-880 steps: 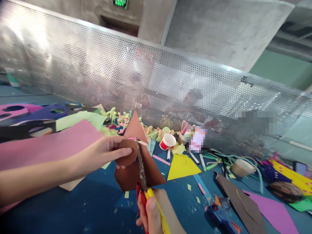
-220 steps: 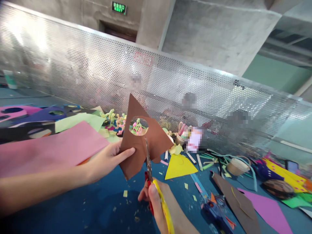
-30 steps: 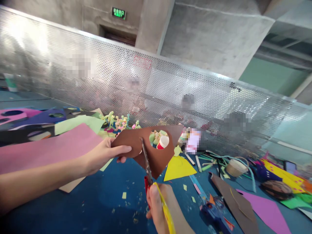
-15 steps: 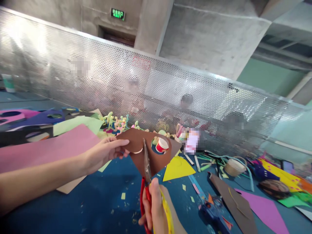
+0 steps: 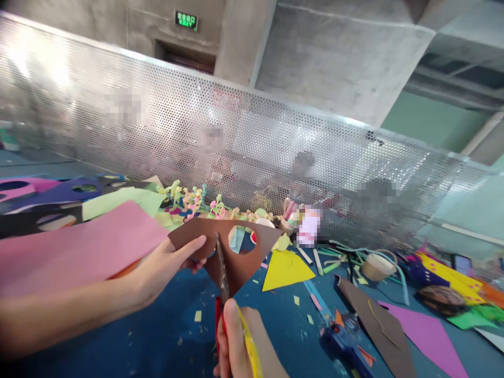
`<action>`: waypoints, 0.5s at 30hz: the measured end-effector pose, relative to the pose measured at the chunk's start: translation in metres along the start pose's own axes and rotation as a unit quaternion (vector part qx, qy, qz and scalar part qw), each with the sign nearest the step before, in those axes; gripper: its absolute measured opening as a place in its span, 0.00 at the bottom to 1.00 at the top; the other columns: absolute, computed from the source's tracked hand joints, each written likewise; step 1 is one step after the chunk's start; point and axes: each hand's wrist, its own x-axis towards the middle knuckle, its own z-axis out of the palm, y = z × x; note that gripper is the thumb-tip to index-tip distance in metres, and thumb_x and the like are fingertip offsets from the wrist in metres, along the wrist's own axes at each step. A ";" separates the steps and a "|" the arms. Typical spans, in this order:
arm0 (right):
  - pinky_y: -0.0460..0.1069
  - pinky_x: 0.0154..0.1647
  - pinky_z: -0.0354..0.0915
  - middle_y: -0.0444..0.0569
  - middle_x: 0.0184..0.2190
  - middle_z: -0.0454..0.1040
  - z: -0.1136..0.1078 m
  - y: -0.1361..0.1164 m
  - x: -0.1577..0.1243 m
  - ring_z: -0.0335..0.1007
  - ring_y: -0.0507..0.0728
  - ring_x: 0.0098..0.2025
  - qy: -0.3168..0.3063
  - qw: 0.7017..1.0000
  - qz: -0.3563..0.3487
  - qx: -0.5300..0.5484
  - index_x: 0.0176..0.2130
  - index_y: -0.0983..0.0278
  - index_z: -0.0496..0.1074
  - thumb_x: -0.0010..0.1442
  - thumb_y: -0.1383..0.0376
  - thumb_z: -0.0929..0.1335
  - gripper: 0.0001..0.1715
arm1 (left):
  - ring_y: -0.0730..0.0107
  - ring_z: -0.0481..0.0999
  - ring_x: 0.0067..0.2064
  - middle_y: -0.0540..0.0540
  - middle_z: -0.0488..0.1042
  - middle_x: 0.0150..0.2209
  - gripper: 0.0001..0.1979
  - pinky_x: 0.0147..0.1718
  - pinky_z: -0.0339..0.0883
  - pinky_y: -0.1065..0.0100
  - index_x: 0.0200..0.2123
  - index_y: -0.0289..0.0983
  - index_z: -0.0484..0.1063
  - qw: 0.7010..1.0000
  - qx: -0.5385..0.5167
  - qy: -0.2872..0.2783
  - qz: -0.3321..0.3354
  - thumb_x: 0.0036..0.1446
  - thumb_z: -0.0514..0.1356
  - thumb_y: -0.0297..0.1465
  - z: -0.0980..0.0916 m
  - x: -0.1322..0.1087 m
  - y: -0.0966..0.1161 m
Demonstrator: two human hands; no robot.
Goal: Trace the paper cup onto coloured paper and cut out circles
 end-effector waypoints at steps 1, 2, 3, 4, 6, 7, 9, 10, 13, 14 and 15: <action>0.46 0.27 0.66 0.39 0.10 0.59 0.000 0.000 0.001 0.66 0.52 0.17 -0.007 1.000 -0.003 0.004 0.21 0.61 0.61 0.50 0.33 0.56 0.36 | 0.68 0.71 0.26 0.47 0.74 0.24 0.20 0.27 0.63 0.68 0.29 0.35 0.72 1.000 0.009 -0.001 0.003 0.54 0.55 0.47 0.000 0.001 -0.001; 0.47 0.27 0.67 0.40 0.11 0.62 0.000 -0.001 0.002 0.66 0.51 0.17 -0.014 1.000 -0.006 0.011 0.21 0.61 0.60 0.50 0.32 0.54 0.37 | 0.68 0.71 0.26 0.47 0.74 0.24 0.19 0.27 0.63 0.68 0.28 0.35 0.72 1.000 0.016 -0.004 0.008 0.54 0.55 0.46 0.000 0.001 -0.001; 0.47 0.28 0.67 0.41 0.12 0.64 0.000 -0.002 0.003 0.66 0.52 0.18 -0.024 0.999 -0.010 0.021 0.21 0.61 0.60 0.49 0.31 0.52 0.39 | 0.69 0.70 0.25 0.47 0.73 0.24 0.19 0.27 0.63 0.68 0.27 0.35 0.71 1.000 0.023 -0.009 0.013 0.55 0.55 0.46 0.000 0.001 0.000; 0.47 0.28 0.67 0.43 0.13 0.66 0.001 -0.004 0.004 0.67 0.52 0.19 -0.034 0.999 -0.015 0.033 0.21 0.61 0.59 0.49 0.30 0.50 0.40 | 0.69 0.69 0.25 0.48 0.73 0.23 0.19 0.27 0.63 0.68 0.26 0.35 0.71 0.999 0.028 -0.018 0.019 0.55 0.54 0.46 0.000 0.001 0.002; 0.48 0.30 0.67 0.45 0.15 0.68 0.002 -0.007 0.004 0.68 0.52 0.20 -0.049 0.997 -0.024 0.059 0.22 0.62 0.58 0.48 0.30 0.47 0.41 | 0.71 0.68 0.25 0.49 0.72 0.23 0.19 0.27 0.62 0.69 0.26 0.35 0.70 0.998 0.032 -0.042 0.029 0.56 0.54 0.44 0.001 -0.001 0.006; 0.48 0.30 0.67 0.45 0.16 0.68 0.002 -0.009 0.004 0.69 0.52 0.21 -0.053 0.996 -0.028 0.069 0.22 0.62 0.57 0.48 0.30 0.47 0.41 | 0.71 0.68 0.25 0.49 0.71 0.23 0.18 0.27 0.62 0.69 0.26 0.35 0.69 0.998 0.032 -0.053 0.031 0.57 0.53 0.44 0.001 -0.002 0.008; 0.48 0.31 0.66 0.45 0.17 0.68 0.003 -0.011 0.003 0.69 0.52 0.22 -0.053 0.995 -0.036 0.078 0.23 0.62 0.57 0.49 0.30 0.47 0.41 | 0.72 0.67 0.24 0.51 0.70 0.22 0.17 0.27 0.61 0.70 0.25 0.36 0.68 0.996 0.038 -0.071 0.030 0.58 0.54 0.42 0.001 -0.004 0.012; 0.48 0.31 0.66 0.45 0.17 0.68 0.003 -0.012 0.003 0.69 0.52 0.22 -0.052 0.995 -0.041 0.081 0.23 0.62 0.57 0.50 0.31 0.47 0.40 | 0.73 0.67 0.24 0.51 0.69 0.21 0.16 0.26 0.61 0.70 0.24 0.36 0.67 0.996 0.044 -0.077 0.027 0.58 0.54 0.41 0.001 -0.005 0.014; 0.48 0.31 0.66 0.44 0.17 0.67 0.003 -0.013 0.001 0.68 0.51 0.21 -0.052 0.994 -0.059 0.081 0.23 0.62 0.57 0.51 0.31 0.48 0.40 | 0.73 0.67 0.24 0.52 0.69 0.20 0.16 0.26 0.60 0.71 0.23 0.36 0.66 0.994 0.057 -0.088 0.027 0.57 0.54 0.39 0.000 -0.006 0.017; 0.48 0.31 0.66 0.44 0.17 0.67 0.003 -0.013 0.001 0.67 0.51 0.21 -0.052 0.994 -0.061 0.079 0.23 0.62 0.57 0.51 0.31 0.48 0.40 | 0.73 0.67 0.24 0.52 0.69 0.20 0.15 0.25 0.60 0.72 0.23 0.36 0.66 0.994 0.059 -0.091 0.029 0.57 0.55 0.39 0.000 -0.006 0.018; 0.48 0.31 0.66 0.44 0.17 0.67 0.003 -0.013 0.001 0.67 0.51 0.21 -0.051 0.994 -0.061 0.075 0.22 0.62 0.57 0.51 0.31 0.48 0.40 | 0.73 0.67 0.24 0.52 0.69 0.21 0.15 0.25 0.60 0.72 0.23 0.36 0.66 0.993 0.061 -0.091 0.030 0.57 0.55 0.39 0.000 -0.006 0.018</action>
